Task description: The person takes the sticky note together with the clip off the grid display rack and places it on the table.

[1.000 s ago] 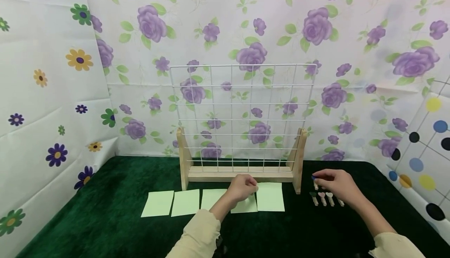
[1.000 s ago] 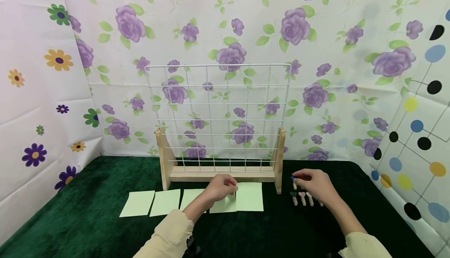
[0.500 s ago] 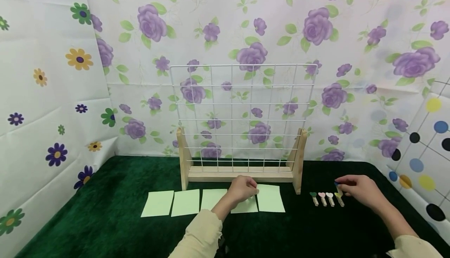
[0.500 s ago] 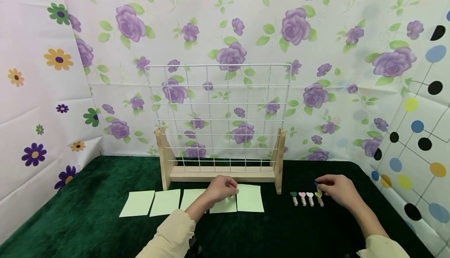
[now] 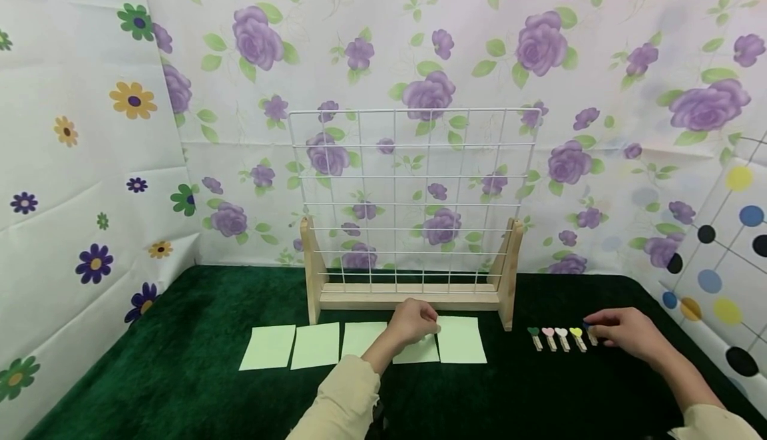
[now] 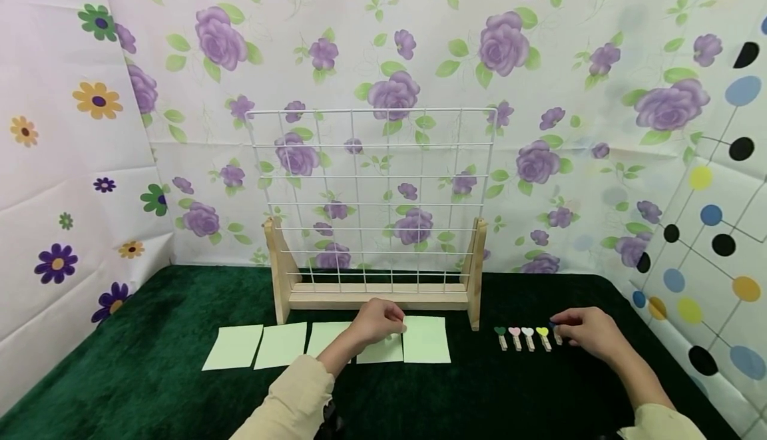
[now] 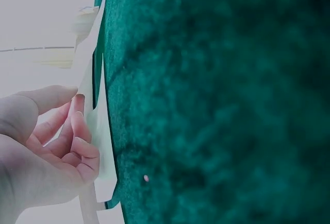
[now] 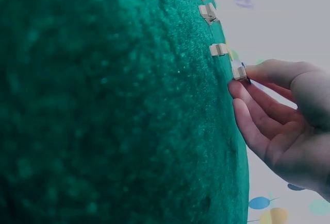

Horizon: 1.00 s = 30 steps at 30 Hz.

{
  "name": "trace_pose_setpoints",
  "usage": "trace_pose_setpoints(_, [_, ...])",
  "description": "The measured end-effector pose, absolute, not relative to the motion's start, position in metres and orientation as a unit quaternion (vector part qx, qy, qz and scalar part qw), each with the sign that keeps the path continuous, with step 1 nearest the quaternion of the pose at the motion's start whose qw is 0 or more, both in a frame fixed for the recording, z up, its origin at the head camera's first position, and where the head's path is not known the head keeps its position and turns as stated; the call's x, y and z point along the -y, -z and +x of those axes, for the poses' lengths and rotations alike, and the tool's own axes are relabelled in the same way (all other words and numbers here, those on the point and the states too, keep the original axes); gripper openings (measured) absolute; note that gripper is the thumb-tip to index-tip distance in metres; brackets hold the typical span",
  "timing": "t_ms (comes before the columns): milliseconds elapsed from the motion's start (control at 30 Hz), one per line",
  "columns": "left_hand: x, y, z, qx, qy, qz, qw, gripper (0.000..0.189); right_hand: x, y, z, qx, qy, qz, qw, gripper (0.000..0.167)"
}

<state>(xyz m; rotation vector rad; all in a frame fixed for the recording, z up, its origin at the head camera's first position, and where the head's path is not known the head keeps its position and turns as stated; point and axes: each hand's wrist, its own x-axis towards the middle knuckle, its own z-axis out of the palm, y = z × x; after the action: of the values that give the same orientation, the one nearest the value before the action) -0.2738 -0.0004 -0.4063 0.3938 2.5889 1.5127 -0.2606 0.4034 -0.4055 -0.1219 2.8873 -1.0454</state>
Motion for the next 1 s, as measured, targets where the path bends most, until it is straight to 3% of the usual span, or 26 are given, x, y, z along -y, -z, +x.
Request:
trace_pose_setpoints(667, [0.013, 0.403, -0.268, -0.856, -0.497, 0.133, 0.05, 0.016, -0.406, 0.406, -0.263, -0.941, 0.329, -0.051, 0.059, 0.036])
trace_pose_setpoints(833, [0.018, 0.403, -0.269, -0.864, -0.48, 0.144, 0.043, 0.019, -0.408, 0.406, -0.262, -0.947, 0.315, -0.043, 0.045, 0.042])
trace_pose_setpoints(1000, [0.027, 0.4, -0.268, -0.89, -0.413, 0.196, 0.0, 0.023, -0.403, 0.402, -0.258, -0.966, 0.25, -0.064, -0.003, 0.037])
